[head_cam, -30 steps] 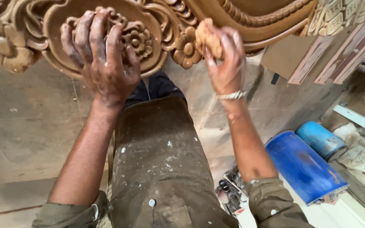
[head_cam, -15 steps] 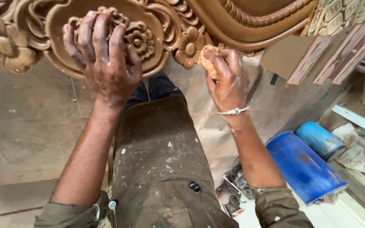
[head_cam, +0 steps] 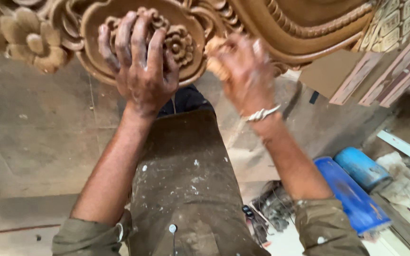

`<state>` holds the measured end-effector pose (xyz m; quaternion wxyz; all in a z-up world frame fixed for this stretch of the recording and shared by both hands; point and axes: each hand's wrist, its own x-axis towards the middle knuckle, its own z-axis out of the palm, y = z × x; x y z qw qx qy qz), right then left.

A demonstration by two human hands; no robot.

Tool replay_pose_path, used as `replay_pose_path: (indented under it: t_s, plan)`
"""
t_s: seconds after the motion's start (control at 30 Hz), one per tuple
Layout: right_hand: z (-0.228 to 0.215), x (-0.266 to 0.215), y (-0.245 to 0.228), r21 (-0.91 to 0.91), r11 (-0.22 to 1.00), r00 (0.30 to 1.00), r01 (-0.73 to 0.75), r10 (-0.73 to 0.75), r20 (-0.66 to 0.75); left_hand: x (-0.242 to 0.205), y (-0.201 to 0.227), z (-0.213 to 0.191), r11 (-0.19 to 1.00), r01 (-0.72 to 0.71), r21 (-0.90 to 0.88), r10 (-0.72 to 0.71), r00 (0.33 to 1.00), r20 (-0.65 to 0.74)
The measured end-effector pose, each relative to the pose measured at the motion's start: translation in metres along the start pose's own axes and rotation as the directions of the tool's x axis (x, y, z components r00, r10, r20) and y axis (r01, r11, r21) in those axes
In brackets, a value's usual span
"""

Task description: The person applies a dark finish to an ornately carved wooden headboard using a cloth. They repeatedly dip the cloth into a can and rub the finish into the carved details and flat surfaces of the headboard.

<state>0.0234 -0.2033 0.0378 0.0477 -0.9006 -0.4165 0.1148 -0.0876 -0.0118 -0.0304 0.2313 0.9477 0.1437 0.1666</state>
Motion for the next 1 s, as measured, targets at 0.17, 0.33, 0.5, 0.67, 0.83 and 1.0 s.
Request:
replay_pose_path:
  t_s: [0.17, 0.33, 0.5, 0.67, 0.83, 1.0]
  plan:
    - [-0.008, 0.014, 0.006, -0.041, 0.998, 0.999, 0.049, -0.048, 0.012, 0.001, 0.002, -0.005, 1.0, 0.008, -0.015, -0.008, 1.0, -0.008]
    - [-0.004, 0.033, 0.045, 0.406, 0.901, 0.978, -0.152, 0.196, -0.069, 0.001, 0.004, -0.007, 1.0, 0.001, -0.019, -0.001, 1.0, 0.003]
    - [0.0, 0.029, 0.043, 0.245, 0.963, 0.989, -0.111, 0.131, -0.068, 0.002, 0.001, -0.008, 1.0, -0.003, -0.028, 0.004, 1.0, 0.016]
    - [-0.016, 0.021, 0.031, 0.054, 0.991, 0.993, -0.119, 0.12, -0.02, 0.0, 0.005, -0.007, 1.0, -0.001, 0.001, 0.001, 0.999, 0.035]
    - [-0.024, 0.029, 0.04, 0.029, 0.992, 0.99, -0.125, 0.122, 0.071, 0.002, 0.004, -0.006, 1.0, 0.001, 0.021, -0.001, 1.0, 0.027]
    - [0.005, 0.05, 0.046, 0.376, 0.921, 0.986, -0.105, 0.146, -0.083, -0.001, 0.004, -0.005, 1.0, 0.011, 0.022, -0.012, 1.0, 0.026]
